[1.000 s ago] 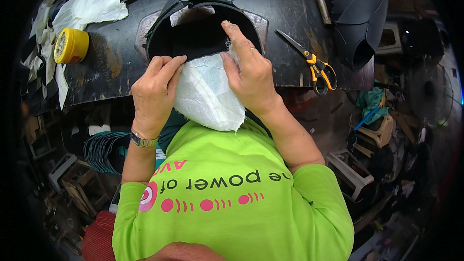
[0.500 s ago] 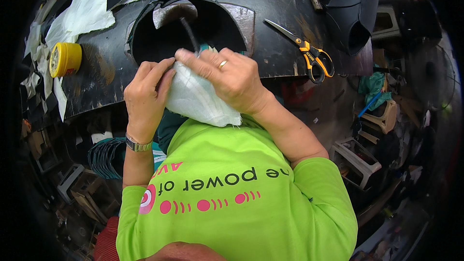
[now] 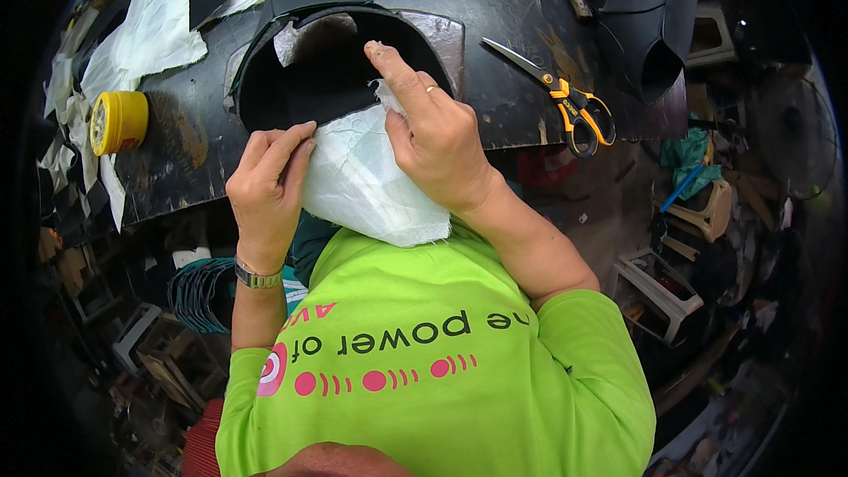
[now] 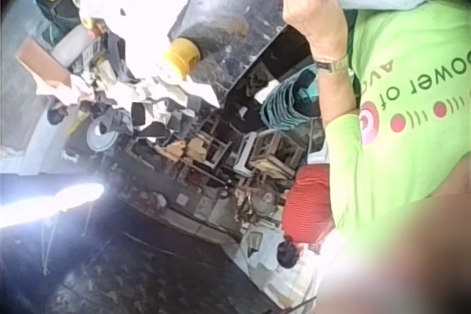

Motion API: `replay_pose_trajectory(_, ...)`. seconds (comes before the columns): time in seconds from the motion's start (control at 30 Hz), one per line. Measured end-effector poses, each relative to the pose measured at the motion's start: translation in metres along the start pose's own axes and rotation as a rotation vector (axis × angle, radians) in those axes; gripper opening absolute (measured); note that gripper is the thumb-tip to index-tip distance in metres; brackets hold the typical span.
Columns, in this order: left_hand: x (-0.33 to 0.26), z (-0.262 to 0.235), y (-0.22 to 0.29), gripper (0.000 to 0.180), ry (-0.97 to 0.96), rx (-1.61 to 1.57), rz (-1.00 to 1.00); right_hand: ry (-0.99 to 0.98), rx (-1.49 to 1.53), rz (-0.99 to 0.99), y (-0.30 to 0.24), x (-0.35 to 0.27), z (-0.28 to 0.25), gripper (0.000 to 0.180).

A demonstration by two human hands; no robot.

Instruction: The person places black foam pieces onto white fabric squares on a workbench, then inserts the fabric into a helmet shell and trims the excess with scissors.

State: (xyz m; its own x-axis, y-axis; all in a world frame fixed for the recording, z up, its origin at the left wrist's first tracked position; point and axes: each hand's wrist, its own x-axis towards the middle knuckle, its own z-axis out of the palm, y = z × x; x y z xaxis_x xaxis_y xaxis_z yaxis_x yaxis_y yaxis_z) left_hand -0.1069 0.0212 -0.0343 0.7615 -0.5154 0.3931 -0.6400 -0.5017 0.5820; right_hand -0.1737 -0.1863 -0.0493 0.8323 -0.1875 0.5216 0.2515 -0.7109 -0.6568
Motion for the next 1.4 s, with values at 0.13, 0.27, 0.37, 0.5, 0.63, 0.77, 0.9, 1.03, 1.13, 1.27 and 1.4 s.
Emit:
replay_pose_trajectory(0.13, -0.001, 0.001, 0.000, 0.018, 0.011, 0.033, 0.006, 0.015, -0.014, 0.053, 0.000, -0.001, 0.003, 0.063)
replay_pose_trajectory(0.27, -0.002, 0.001, 0.001, 0.019, 0.007, 0.052, -0.004, 0.033, -0.016, 0.075, 0.001, -0.004, 0.004, 0.066)
replay_pose_trajectory(0.37, -0.002, 0.002, 0.001, 0.019, 0.011, 0.079, -0.007, 0.043, -0.022, 0.024, 0.004, -0.005, 0.005, 0.068)
replay_pose_trajectory(0.5, -0.003, 0.002, 0.000, 0.019, 0.024, 0.085, 0.016, 0.035, -0.010, -0.082, 0.010, -0.006, 0.006, 0.069)
replay_pose_trajectory(0.63, -0.005, 0.002, -0.001, 0.020, 0.098, 0.032, 0.057, 0.061, 0.015, -0.173, 0.014, -0.007, 0.006, 0.069)
replay_pose_trajectory(0.77, -0.004, 0.005, -0.002, 0.021, 0.056, 0.074, 0.041, -0.012, -0.025, -0.055, 0.010, -0.006, 0.004, 0.069)
replay_pose_trajectory(0.9, -0.003, 0.006, -0.002, 0.021, 0.028, 0.126, 0.018, -0.020, -0.088, -0.017, 0.006, -0.002, 0.007, 0.070)
replay_pose_trajectory(1.03, -0.004, 0.006, -0.001, 0.020, 0.024, 0.132, 0.017, 0.080, -0.049, -0.014, 0.006, 0.002, 0.011, 0.080)
replay_pose_trajectory(1.13, -0.004, 0.006, -0.001, 0.020, 0.036, 0.120, 0.037, 0.057, -0.048, 0.018, 0.007, 0.002, 0.010, 0.078)
replay_pose_trajectory(1.27, -0.002, 0.002, 0.005, 0.019, -0.005, 0.173, 0.022, 0.050, -0.069, 0.013, 0.008, 0.001, 0.010, 0.076)
replay_pose_trajectory(1.4, 0.001, -0.005, 0.021, 0.023, -0.073, 0.342, 0.046, 0.088, -0.089, 0.040, 0.006, 0.003, 0.012, 0.086)
